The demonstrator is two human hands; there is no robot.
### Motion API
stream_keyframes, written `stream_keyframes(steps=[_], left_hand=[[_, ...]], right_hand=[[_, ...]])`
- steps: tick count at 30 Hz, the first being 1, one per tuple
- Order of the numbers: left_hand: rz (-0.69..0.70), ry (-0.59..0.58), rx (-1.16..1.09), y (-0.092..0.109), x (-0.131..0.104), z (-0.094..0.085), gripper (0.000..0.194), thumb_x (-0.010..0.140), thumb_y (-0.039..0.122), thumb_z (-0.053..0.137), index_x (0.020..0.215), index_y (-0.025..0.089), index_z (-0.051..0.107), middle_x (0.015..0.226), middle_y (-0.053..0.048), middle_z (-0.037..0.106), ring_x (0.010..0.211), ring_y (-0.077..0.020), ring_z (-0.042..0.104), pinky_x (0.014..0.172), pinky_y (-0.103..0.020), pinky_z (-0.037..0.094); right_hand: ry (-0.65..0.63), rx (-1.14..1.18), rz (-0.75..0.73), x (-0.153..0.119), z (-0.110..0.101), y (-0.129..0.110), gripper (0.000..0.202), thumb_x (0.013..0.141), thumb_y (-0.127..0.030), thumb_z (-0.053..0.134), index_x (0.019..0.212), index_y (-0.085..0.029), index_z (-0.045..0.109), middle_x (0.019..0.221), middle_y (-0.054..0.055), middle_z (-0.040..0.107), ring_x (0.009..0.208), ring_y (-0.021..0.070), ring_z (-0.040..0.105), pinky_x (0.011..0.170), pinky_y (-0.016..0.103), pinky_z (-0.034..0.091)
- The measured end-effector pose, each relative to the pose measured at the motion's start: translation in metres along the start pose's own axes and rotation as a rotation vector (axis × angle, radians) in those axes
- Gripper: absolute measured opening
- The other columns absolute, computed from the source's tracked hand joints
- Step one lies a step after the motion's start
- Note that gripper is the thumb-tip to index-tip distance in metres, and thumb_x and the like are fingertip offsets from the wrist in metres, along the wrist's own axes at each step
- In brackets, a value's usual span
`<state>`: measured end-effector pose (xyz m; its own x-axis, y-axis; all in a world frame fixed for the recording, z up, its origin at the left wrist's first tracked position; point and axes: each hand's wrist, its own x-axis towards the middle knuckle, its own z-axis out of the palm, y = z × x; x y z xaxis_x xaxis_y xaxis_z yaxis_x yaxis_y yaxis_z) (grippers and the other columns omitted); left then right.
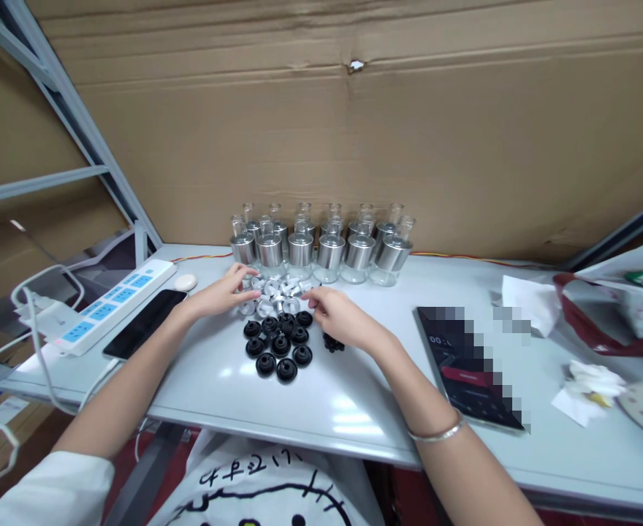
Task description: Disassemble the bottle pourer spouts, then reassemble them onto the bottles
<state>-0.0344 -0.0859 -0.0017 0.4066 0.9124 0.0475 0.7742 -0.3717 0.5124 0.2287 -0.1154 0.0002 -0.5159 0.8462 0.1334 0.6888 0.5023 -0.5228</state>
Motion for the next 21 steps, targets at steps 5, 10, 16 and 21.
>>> stream_keyframes(steps=[5,10,16,21], left_hand=[[0.116,-0.013,0.048,0.014,-0.004,0.007,0.075,0.075,0.066,0.053,0.133,0.022,0.034,0.141,-0.013,0.027,0.135,-0.0312,0.023,0.111,-0.047,0.023],[0.136,-0.195,0.106,0.017,-0.007,0.017,0.11,0.055,0.072,0.067,0.142,0.024,0.019,0.154,-0.013,0.001,0.142,-0.0358,-0.001,0.114,-0.054,0.011],[0.151,-0.176,0.105,0.016,-0.006,0.021,0.107,0.057,0.073,0.066,0.143,0.025,0.022,0.154,-0.012,0.003,0.142,-0.0356,-0.001,0.114,-0.055,0.012],[0.171,-0.147,0.12,0.015,-0.006,0.025,0.101,0.06,0.072,0.064,0.141,0.024,0.027,0.154,-0.012,0.007,0.142,-0.0345,0.002,0.114,-0.053,0.013]], right_hand=[[0.228,0.068,-0.029,0.002,0.0,0.007,0.06,0.082,-0.05,0.052,0.135,-0.022,0.04,0.141,0.012,0.04,0.132,0.0278,0.034,0.107,0.047,0.031],[-0.046,0.026,0.014,0.003,0.019,0.008,0.113,0.064,-0.073,0.058,0.149,-0.017,0.01,0.155,0.016,0.007,0.142,0.0326,0.005,0.114,0.051,0.013],[-0.164,-0.101,-0.013,0.004,0.031,-0.004,0.112,0.069,-0.077,0.045,0.148,-0.009,0.003,0.153,0.02,0.003,0.142,0.0309,0.002,0.115,0.052,0.005],[-0.177,-0.145,-0.003,0.004,0.034,-0.008,0.108,0.074,-0.078,0.035,0.148,-0.007,0.003,0.153,0.02,-0.001,0.142,0.0292,-0.001,0.115,0.053,0.005]])
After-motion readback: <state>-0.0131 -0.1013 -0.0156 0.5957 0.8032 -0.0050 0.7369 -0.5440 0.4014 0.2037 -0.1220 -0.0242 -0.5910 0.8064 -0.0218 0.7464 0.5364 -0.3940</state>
